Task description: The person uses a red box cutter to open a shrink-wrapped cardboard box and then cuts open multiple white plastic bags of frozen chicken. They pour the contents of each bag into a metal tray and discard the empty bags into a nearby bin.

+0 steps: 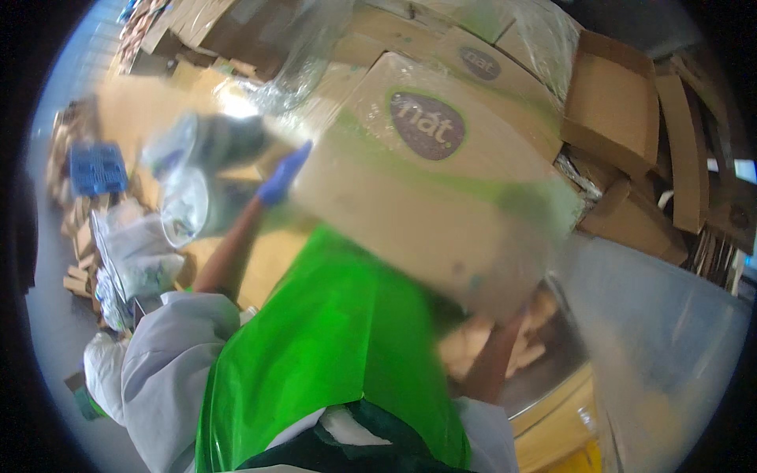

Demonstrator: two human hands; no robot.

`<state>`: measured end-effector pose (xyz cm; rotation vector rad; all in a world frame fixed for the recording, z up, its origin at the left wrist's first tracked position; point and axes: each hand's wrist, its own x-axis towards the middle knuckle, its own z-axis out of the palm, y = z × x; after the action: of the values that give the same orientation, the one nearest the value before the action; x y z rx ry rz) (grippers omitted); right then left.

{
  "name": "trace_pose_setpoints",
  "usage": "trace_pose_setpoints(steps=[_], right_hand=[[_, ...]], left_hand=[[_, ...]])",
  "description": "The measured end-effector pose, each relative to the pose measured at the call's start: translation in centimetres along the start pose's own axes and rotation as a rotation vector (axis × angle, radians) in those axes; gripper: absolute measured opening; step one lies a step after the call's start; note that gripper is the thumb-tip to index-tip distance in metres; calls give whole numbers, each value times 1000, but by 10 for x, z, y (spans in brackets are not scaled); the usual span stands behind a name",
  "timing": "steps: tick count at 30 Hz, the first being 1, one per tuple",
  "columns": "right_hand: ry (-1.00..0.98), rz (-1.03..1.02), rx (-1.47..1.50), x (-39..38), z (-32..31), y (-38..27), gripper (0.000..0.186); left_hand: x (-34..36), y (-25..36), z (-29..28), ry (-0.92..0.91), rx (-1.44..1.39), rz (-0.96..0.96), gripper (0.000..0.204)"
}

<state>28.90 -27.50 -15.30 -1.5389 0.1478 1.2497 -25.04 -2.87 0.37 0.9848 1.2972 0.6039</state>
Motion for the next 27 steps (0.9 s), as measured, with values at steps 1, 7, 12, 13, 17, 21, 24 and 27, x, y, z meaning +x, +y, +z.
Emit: trace_pose_setpoints(steps=[1,7,12,13,17,21,24,27], right_hand=[[2,0,-6,0,0,1,57],[-5,-4,-65,-4,13,5,54],[-12,-4,-83,-9,27,16,52],[-14,-2,-86,-11,31,18,51],[3,14,-98,-21,44,32,49],[28,27,-99,-35,55,40,48],[61,1,-106,-48,59,34,46],[146,-146,-174,-64,64,-12,45]], left_hand=[[-3,7,2,-23,43,20,58],[13,-9,-17,-23,121,367,53],[33,22,-52,-217,221,160,30],[38,20,-58,-287,350,255,31],[36,8,-62,-410,368,411,39],[21,0,-60,-515,48,163,51],[25,-11,-61,-482,121,229,56],[26,-14,-71,-268,475,164,56]])
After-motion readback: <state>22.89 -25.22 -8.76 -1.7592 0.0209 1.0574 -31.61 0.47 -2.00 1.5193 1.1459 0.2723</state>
